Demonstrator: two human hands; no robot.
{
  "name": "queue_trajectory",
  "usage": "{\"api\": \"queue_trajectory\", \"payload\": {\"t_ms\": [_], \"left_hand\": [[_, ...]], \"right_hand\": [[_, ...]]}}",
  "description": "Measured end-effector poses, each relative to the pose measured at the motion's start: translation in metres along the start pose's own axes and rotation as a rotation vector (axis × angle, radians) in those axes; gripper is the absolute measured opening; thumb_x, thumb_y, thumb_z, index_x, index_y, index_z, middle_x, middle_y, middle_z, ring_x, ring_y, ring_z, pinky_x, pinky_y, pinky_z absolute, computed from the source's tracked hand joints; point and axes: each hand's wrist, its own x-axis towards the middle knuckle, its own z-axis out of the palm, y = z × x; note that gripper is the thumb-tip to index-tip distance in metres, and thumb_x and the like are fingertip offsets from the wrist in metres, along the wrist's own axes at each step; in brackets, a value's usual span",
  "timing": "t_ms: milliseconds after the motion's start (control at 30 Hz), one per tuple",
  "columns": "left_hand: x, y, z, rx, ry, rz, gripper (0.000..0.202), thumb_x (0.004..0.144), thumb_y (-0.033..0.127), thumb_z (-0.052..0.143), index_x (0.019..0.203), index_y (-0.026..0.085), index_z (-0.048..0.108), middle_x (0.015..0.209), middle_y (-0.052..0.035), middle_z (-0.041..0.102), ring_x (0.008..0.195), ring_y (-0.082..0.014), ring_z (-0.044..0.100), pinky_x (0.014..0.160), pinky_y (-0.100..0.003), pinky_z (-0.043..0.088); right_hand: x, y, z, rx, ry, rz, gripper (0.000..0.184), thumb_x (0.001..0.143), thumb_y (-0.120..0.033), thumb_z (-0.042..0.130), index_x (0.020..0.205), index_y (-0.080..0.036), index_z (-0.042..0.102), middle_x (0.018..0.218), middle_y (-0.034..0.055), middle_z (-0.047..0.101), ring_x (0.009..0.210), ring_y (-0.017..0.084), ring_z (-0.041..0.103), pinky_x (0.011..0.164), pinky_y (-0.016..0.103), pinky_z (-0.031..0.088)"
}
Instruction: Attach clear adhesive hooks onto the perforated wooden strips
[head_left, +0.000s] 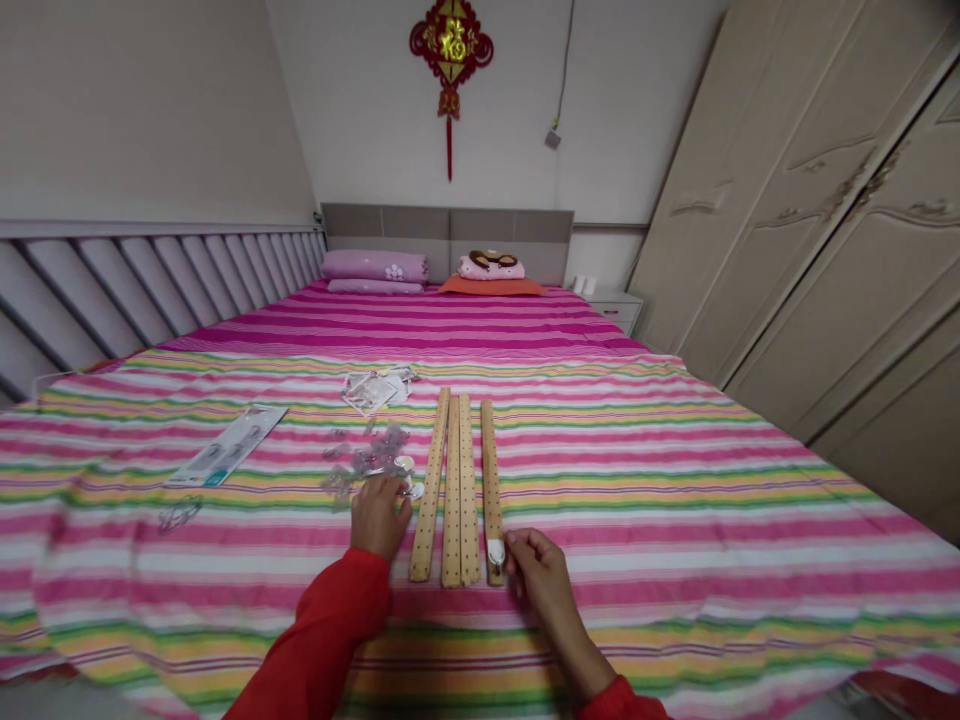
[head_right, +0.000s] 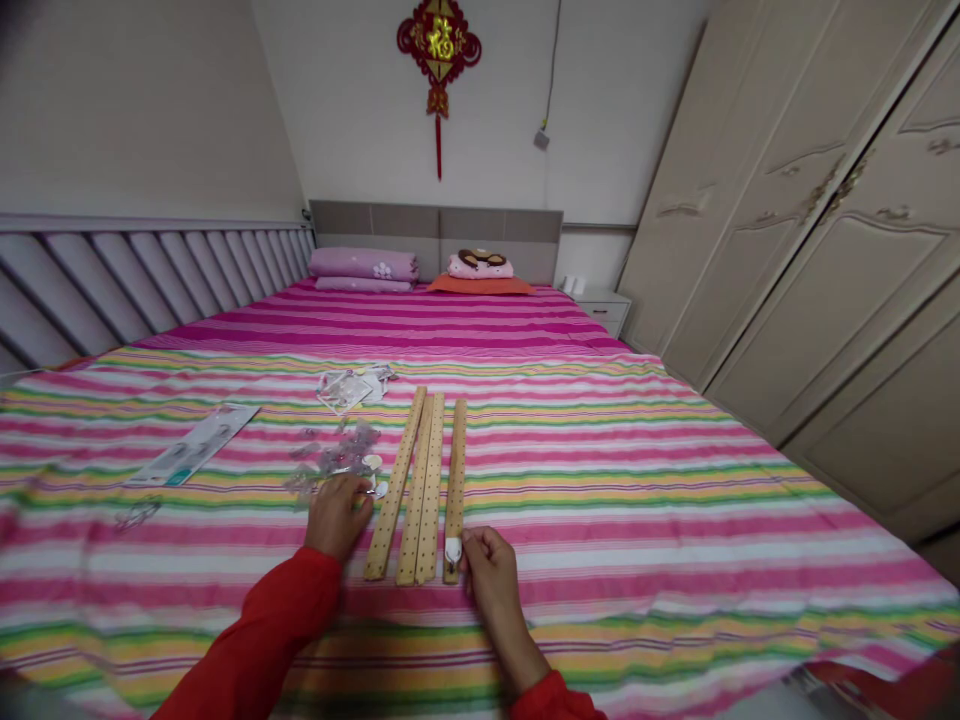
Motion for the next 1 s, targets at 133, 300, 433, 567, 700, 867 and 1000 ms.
{"api": "queue_trajectory", "payload": {"t_ms": [133,300,433,567,700,867,1000], "left_hand": [[-0.003,0.000,-0.001,-0.002,0.008,0.034,0.010,0.076,0.018,0.053,0.074,0.020,0.063,0.080,-0.0064,0.065,0.085,-0.0238,0.058,0.076,-0.034,0.042],[-0.003,-0.001,-0.004,-0.042,0.018,0.034,0.010,0.075,0.018,0.053,0.069,0.020,0.061,0.073,-0.0049,0.065,0.078,-0.0227,0.059,0.072,-0.033,0.041],[-0.004,-0.003,-0.007,-0.232,0.039,-0.073,0.009,0.072,0.024,0.053,0.068,0.020,0.060,0.069,-0.0033,0.065,0.071,-0.0201,0.059,0.069,-0.032,0.042],[-0.005,-0.001,-0.016,-0.682,0.004,-0.276,0.021,0.068,0.040,0.057,0.069,0.019,0.060,0.066,-0.0025,0.066,0.064,-0.0171,0.060,0.063,-0.029,0.046],[-0.009,0.011,-0.034,-0.982,-0.072,-0.362,0.030,0.058,0.045,0.067,0.070,0.017,0.063,0.070,-0.0031,0.067,0.070,-0.0172,0.062,0.067,-0.028,0.049],[-0.025,0.038,-0.056,-0.976,-0.179,-0.252,0.022,0.066,0.039,0.065,0.073,0.018,0.064,0.070,-0.0015,0.067,0.068,-0.0154,0.062,0.064,-0.026,0.050],[-0.038,0.059,-0.067,-0.738,-0.131,-0.049,0.015,0.073,0.034,0.061,0.077,0.020,0.065,0.075,-0.0020,0.068,0.072,-0.0164,0.063,0.068,-0.027,0.050]], "right_hand": [[-0.003,-0.003,0.008,0.025,-0.041,0.024,0.041,0.061,-0.056,0.070,0.062,-0.018,0.056,0.038,-0.0062,0.051,0.028,0.006,0.037,0.030,0.018,0.025],[-0.004,-0.005,0.013,0.031,-0.080,0.026,0.041,0.061,-0.056,0.071,0.062,-0.018,0.055,0.039,-0.0056,0.051,0.032,0.008,0.045,0.031,0.018,0.028],[-0.005,-0.005,0.012,0.018,-0.086,0.010,0.041,0.062,-0.056,0.070,0.061,-0.018,0.054,0.039,-0.0055,0.052,0.032,0.008,0.044,0.031,0.018,0.027],[-0.006,-0.007,0.015,-0.006,-0.106,0.006,0.041,0.063,-0.056,0.069,0.062,-0.018,0.055,0.039,-0.0058,0.052,0.028,0.006,0.038,0.031,0.018,0.025],[-0.007,-0.012,0.024,-0.001,-0.147,-0.010,0.043,0.063,-0.058,0.069,0.062,-0.017,0.056,0.042,-0.0054,0.053,0.028,0.005,0.036,0.031,0.019,0.024],[-0.014,-0.026,0.037,0.022,-0.188,-0.045,0.042,0.063,-0.056,0.071,0.065,-0.016,0.060,0.051,-0.0037,0.058,0.031,0.005,0.040,0.034,0.020,0.029],[-0.020,-0.034,0.038,0.069,-0.177,-0.059,0.041,0.065,-0.056,0.071,0.065,-0.016,0.062,0.056,-0.0025,0.060,0.034,0.006,0.042,0.036,0.020,0.031]]}}
